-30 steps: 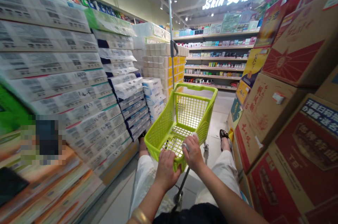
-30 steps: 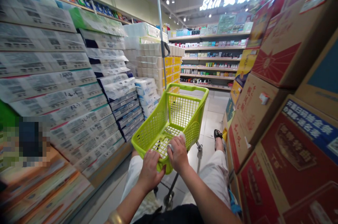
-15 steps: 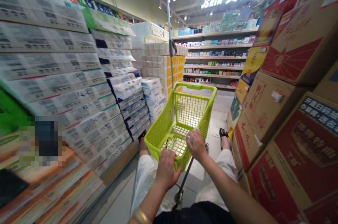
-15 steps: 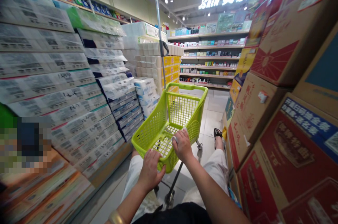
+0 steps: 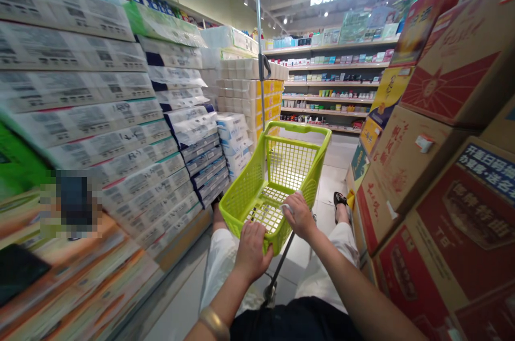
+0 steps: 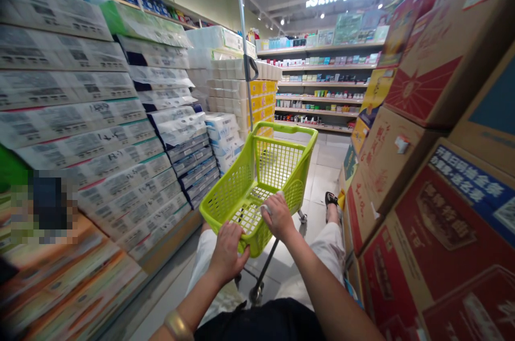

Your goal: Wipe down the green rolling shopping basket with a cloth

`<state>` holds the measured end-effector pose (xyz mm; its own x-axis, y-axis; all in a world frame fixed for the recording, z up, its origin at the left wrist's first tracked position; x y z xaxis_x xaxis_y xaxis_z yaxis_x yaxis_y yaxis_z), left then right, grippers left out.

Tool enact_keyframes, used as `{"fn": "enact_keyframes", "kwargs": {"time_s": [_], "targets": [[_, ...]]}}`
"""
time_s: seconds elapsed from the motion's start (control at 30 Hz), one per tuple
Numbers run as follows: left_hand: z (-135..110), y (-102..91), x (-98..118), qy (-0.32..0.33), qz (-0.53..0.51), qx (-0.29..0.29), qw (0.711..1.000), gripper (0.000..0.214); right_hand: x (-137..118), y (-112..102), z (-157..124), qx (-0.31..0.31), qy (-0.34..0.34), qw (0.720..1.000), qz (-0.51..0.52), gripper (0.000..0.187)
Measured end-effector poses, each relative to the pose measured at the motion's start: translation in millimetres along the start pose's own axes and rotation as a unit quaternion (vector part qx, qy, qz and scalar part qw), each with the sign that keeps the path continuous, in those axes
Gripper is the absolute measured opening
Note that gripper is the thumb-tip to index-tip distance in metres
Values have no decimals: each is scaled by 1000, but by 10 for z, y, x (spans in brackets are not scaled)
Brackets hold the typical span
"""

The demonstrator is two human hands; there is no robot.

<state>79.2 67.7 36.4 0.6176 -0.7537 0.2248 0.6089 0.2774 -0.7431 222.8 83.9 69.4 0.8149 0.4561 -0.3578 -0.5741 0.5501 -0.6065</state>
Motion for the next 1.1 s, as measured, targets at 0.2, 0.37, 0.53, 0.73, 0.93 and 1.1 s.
{"fn": "enact_keyframes", "kwargs": {"time_s": [0.2,0.37,0.53,0.73,0.93,1.1], "targets": [[5,13,16,-8,3,1,1000,19,-246,97,-203,45,37,998,2,12],[-19,-2,40,15,3,-5,1000,18,-638,233,-415,-3,-27,1000,13,11],[-11,-16,15,-1,8,-7,1000,21,-335,117,-174,-35,-48,998,1,14],[15,3,21,-14,5,-4,1000,20,-123,25,-116,45,46,998,-3,16],[-6,-1,52,13,8,-9,1000,21,-618,223,-421,-3,-15,999,28,11],[-8,-26,24,-9,4,-9,1000,21,-261,86,-171,-28,-17,999,17,14]]}}
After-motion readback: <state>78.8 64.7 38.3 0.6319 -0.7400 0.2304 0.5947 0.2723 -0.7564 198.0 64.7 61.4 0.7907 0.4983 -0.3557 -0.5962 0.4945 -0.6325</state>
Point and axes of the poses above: each hand's wrist, its own z-axis towards the middle knuckle, its own y-axis out of the palm, x = y × z, the point moved 9 cm from there along z, towards the middle knuckle, and after that the axes turned 1 degree about -y, right-handed, at the moved point
